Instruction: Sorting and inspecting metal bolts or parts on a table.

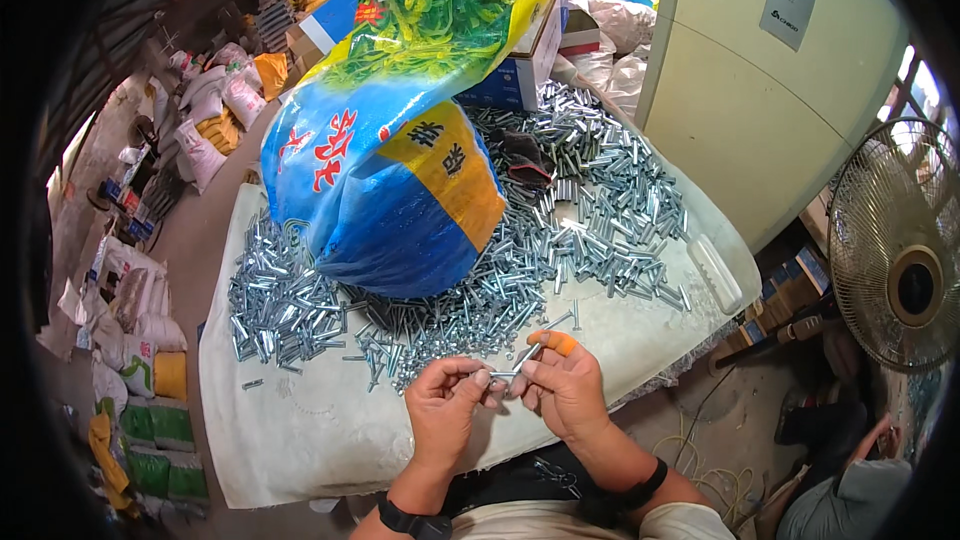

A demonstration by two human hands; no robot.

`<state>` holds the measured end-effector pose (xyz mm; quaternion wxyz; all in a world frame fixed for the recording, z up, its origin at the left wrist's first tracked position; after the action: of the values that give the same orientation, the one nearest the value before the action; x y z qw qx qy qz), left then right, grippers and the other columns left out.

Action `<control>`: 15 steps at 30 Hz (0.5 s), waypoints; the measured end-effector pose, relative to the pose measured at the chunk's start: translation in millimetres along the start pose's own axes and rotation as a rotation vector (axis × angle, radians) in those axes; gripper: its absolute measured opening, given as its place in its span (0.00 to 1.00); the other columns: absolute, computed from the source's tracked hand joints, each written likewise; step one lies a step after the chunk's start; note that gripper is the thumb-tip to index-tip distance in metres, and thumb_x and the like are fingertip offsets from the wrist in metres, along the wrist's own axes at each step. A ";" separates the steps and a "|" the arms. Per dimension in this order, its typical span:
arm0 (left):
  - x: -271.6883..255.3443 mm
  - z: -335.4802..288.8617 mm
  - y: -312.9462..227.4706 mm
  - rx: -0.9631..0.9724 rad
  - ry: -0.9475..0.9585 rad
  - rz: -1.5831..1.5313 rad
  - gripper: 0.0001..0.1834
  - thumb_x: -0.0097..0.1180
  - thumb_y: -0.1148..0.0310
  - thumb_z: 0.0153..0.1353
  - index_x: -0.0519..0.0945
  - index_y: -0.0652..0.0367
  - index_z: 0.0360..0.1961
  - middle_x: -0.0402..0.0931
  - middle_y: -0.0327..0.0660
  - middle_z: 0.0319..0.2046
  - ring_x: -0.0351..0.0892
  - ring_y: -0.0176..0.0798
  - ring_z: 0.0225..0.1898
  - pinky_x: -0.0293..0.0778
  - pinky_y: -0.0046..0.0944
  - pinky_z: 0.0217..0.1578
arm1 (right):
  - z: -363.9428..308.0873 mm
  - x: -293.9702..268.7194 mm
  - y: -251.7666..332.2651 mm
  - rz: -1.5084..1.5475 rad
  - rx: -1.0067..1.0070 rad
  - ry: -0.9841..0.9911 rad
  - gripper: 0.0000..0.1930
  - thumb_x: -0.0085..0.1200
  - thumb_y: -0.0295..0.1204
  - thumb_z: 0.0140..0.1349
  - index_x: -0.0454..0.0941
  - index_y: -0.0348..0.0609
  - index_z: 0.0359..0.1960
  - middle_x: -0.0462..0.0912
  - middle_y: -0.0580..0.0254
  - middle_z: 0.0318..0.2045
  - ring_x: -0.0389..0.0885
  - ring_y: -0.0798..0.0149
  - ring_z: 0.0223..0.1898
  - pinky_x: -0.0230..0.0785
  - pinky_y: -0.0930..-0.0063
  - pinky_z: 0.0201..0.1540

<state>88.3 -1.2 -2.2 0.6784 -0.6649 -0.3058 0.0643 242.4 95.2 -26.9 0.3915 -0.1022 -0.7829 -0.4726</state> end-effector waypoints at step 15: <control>-19.4 4.0 1.2 0.088 0.018 0.276 0.13 0.66 0.78 0.78 0.89 0.68 0.60 0.93 0.47 0.44 0.90 0.32 0.38 0.88 0.34 0.37 | -3.4 2.4 -11.8 -0.118 -0.019 0.050 0.14 0.65 0.16 0.73 0.84 0.32 0.58 0.93 0.45 0.41 0.91 0.63 0.32 0.81 0.75 0.30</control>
<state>71.0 -7.3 -10.0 0.6942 -0.6709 -0.2024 0.1643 236.4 85.6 -32.1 0.3814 -0.0476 -0.7730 -0.5047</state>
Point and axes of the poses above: each hand's wrist, its own z-axis towards the middle knuckle, its own x-axis out of the palm, y = z × x, the point moved 2 cm from there along z, towards the middle knuckle
